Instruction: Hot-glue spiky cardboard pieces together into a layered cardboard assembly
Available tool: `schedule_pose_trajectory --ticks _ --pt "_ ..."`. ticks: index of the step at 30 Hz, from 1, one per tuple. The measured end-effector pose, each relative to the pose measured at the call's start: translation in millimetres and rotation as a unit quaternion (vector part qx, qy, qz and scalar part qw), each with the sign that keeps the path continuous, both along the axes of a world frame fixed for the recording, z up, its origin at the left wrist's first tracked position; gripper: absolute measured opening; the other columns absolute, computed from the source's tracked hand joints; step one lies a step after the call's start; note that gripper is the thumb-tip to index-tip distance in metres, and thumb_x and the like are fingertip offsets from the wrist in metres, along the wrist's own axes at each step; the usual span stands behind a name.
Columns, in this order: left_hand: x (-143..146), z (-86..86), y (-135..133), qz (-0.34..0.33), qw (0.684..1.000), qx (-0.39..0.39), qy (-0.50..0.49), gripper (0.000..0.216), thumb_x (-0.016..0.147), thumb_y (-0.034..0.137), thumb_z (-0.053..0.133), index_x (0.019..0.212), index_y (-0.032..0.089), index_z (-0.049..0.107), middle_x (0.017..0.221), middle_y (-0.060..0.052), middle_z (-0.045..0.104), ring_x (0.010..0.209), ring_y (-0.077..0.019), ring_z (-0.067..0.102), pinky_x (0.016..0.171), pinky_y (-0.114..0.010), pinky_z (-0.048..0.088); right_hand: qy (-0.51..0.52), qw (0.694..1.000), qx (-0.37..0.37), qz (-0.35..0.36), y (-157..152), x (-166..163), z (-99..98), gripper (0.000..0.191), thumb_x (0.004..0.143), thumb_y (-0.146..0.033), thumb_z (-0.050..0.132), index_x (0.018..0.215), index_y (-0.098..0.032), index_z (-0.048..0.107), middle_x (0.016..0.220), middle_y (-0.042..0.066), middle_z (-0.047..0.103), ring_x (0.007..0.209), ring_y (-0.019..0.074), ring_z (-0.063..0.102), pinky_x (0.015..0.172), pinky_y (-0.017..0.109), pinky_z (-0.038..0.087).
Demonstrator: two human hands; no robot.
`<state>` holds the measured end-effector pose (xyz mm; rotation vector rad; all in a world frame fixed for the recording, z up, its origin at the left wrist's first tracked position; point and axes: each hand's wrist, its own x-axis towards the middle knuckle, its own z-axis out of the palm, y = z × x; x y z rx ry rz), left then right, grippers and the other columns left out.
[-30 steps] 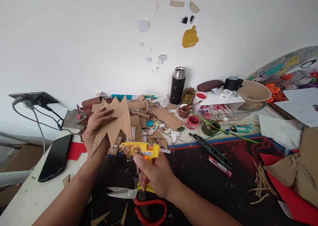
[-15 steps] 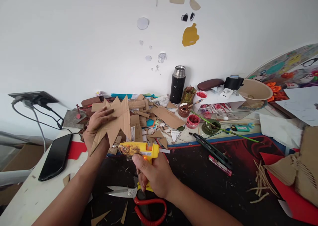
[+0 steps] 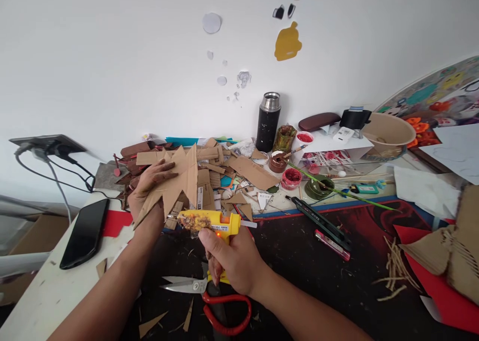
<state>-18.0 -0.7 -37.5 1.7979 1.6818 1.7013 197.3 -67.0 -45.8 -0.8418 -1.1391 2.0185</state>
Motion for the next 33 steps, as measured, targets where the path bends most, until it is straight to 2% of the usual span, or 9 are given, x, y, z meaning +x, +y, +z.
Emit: schedule_pose_trajectory --ticks 8,15,23,28,33 --pt "1.1 -6.0 3.8 0.01 1.0 0.027 -0.004 0.007 0.093 0.026 0.075 0.09 0.024 0.081 0.126 -0.01 0.086 0.136 -0.037 0.073 0.127 -0.06 0.05 0.008 1.0 -0.003 -0.005 0.2 -0.6 0.5 0.072 0.091 -0.091 0.069 0.066 -0.025 0.054 0.043 -0.007 0.048 0.035 0.011 0.047 0.039 0.023 0.037" --pt "-0.5 -9.6 4.3 -0.006 0.999 0.03 -0.008 0.006 0.09 0.022 0.077 0.092 0.024 0.082 0.124 -0.008 0.087 0.134 -0.034 0.075 0.126 -0.057 0.051 -0.007 1.0 0.0 0.001 0.1 -0.2 -1.0 0.073 0.093 -0.091 0.066 0.063 -0.025 0.054 0.043 -0.005 0.05 0.036 0.0107 0.047 0.041 0.024 0.041" --pt "0.6 -11.0 3.1 -0.018 1.0 -0.002 -0.019 0.01 0.086 0.022 0.08 0.095 0.025 0.084 0.126 -0.006 0.088 0.135 -0.0331 0.075 0.128 -0.055 0.051 -0.004 1.0 -0.005 -0.006 0.6 -0.4 -1.8 0.071 0.093 -0.089 0.067 0.066 -0.025 0.055 0.043 -0.006 0.051 0.036 0.0118 0.049 0.041 0.024 0.041" --pt "0.0 -9.2 3.8 -0.011 1.0 -0.016 -0.017 0.015 0.079 0.03 0.087 0.093 0.025 0.083 0.125 -0.007 0.088 0.131 -0.0345 0.077 0.127 -0.056 0.052 -0.01 1.0 0.003 -0.007 2.7 1.0 4.3 0.071 0.093 -0.09 0.066 0.065 -0.025 0.053 0.043 -0.006 0.049 0.037 0.0109 0.048 0.041 0.024 0.042" --pt "2.1 -6.3 4.2 -0.01 0.999 -0.023 -0.028 0.014 0.078 0.027 0.085 0.091 0.024 0.084 0.121 -0.009 0.088 0.127 -0.0338 0.079 0.126 -0.055 0.053 -0.007 1.0 0.0 -0.008 3.4 1.1 5.5 0.07 0.091 -0.091 0.068 0.069 -0.026 0.054 0.044 -0.007 0.049 0.037 0.0116 0.049 0.04 0.023 0.041"
